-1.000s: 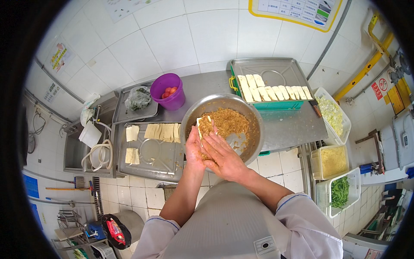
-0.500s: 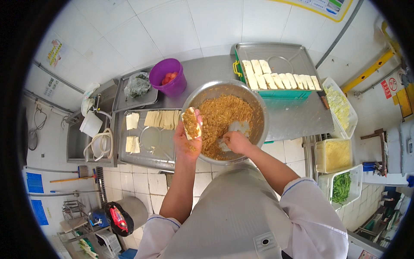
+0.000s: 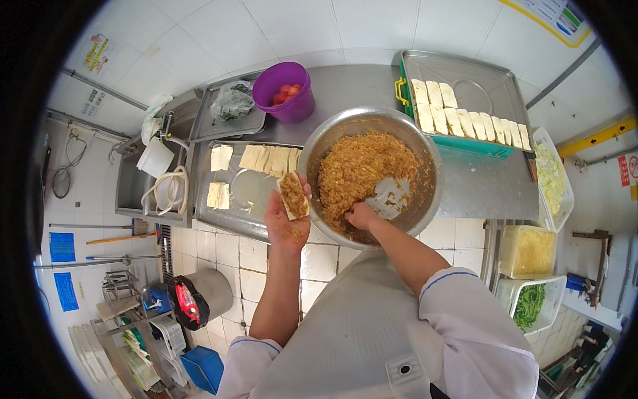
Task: The person repeatedly scoops a crumbly filling from a large metal bowl and places it onto rectangular tofu slices. They then cover each filled slice with another tofu slice and arrange the assembled units on a metal tray.
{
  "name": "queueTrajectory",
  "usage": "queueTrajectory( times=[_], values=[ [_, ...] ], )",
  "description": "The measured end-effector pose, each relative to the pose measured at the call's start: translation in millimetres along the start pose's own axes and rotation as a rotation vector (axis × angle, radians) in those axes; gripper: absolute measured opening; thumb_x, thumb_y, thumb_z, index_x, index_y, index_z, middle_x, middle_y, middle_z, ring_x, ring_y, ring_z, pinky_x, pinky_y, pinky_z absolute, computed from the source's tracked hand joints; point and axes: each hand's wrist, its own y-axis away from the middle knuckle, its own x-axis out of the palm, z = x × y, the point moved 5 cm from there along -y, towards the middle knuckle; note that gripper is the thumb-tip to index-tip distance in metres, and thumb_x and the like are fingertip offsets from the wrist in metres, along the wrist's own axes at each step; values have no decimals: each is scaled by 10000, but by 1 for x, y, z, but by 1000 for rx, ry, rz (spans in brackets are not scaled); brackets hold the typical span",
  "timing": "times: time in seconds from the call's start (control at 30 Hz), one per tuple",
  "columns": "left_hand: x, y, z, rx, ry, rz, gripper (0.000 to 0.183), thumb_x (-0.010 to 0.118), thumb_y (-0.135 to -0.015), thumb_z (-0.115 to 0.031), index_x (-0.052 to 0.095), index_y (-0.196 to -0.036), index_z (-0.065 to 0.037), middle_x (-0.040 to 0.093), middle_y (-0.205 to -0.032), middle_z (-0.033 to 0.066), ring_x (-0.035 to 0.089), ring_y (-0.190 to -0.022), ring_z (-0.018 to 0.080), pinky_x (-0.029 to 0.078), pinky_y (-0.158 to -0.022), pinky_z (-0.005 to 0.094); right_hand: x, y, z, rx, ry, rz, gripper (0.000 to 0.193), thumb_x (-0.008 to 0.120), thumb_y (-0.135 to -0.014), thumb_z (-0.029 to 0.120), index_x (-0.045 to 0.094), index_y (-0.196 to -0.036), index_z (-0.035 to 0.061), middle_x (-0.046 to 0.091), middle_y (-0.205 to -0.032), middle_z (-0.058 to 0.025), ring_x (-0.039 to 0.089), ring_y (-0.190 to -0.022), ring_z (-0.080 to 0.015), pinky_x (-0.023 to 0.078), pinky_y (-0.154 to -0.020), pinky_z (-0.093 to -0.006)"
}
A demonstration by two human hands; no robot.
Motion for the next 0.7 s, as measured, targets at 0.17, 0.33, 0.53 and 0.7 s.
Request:
queueTrajectory(
  times=[0.17,0.33,0.53,0.7],
  values=[
    [4,3,4,-40,-5,33,531,356,-1172,-364,516,-1487,33,619,-1440,215,615,-1338,337,537,-1135,460,10,0,7,-159,141,71,418,813,-894,377,788,-1120,27,782,-1102,-194,744,-992,-330,583,-908,-442],
    [-3,-2,8,-40,-27,62,573,350,-1169,-389,461,-1533,40,578,-1512,192,559,-1416,339,504,-1178,482,-25,32,15,17,-467,216,302,812,-932,214,749,-1106,-25,766,-1058,-139,731,-945,-175,607,-861,-345],
    [-17,-14,26,-74,-78,77,513,393,-1162,-362,533,-1482,13,623,-1469,163,594,-1370,313,500,-1155,466,-106,123,93,-198,-1136,63,269,687,-1042,106,678,-1245,-70,714,-1181,-111,714,-996,-165,617,-944,-299],
    [-7,-6,51,-180,-87,197,469,407,-1158,-364,587,-1441,-37,668,-1406,147,642,-1298,284,482,-1157,453,-123,167,154,-448,-885,-121,199,714,-1016,99,745,-1136,-57,710,-1088,-109,711,-980,-176,600,-879,-314]
  ],
)
